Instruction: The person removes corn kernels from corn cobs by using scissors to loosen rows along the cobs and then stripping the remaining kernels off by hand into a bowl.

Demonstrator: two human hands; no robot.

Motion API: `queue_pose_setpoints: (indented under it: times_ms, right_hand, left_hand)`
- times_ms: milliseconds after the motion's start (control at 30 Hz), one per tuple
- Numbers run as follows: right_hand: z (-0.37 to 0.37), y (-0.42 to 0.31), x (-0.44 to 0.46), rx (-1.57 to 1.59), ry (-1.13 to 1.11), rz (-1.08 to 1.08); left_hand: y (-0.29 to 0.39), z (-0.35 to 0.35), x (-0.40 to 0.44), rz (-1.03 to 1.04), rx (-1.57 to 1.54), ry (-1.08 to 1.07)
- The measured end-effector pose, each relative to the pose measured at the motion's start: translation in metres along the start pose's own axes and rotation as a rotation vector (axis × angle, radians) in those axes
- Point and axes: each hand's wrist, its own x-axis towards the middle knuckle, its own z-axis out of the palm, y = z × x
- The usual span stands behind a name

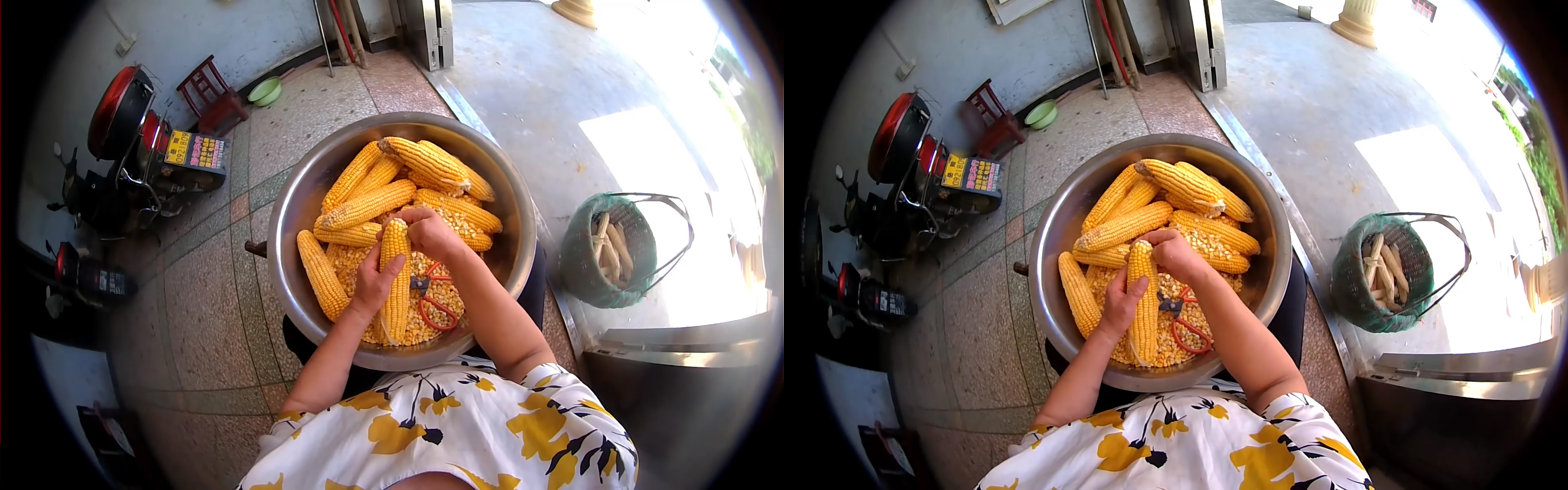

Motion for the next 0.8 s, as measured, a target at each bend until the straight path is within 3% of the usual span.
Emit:
queue_pose_setpoints:
  times_ms: [33, 67, 133, 200, 267, 600, 700, 800]
  right_hand:
    - [0.002, 0.000, 0.000, -0.230, 0.088, 0.003]
    - [0.002, 0.002, -0.001, -0.228, 0.091, 0.002]
    - [0.000, 0.005, 0.000, 0.236, -0.008, 0.018]
    - [-0.004, 0.007, 0.001, 0.086, -0.053, -0.104]
    - [0.000, 0.002, 0.000, 0.385, -0.066, 0.061]
    - [-0.001, 0.002, 0.001, 0.285, -0.052, 0.018]
    - [-0.008, 0.007, 0.003, 0.318, -0.139, -0.079]
    - [-0.002, 0.007, 0.006, 0.244, 0.003, -0.061]
  left_hand:
    - [-0.003, -0.001, 0.000, -0.017, -0.019, 0.002]
    - [-0.005, -0.002, 0.000, -0.018, -0.018, -0.001]
    - [-0.008, -0.004, 0.000, -0.053, -0.109, 0.009]
    - [-0.009, -0.006, -0.001, -0.024, -0.096, 0.016]
    - [-0.010, -0.006, -0.001, 0.005, -0.086, 0.023]
    - [-0.003, -0.003, -0.001, -0.006, 0.017, 0.030]
    - [0.000, 0.000, -0.001, -0.039, 0.024, 0.016]
    - [0.004, 0.002, 0.001, -0.061, 0.008, 0.015]
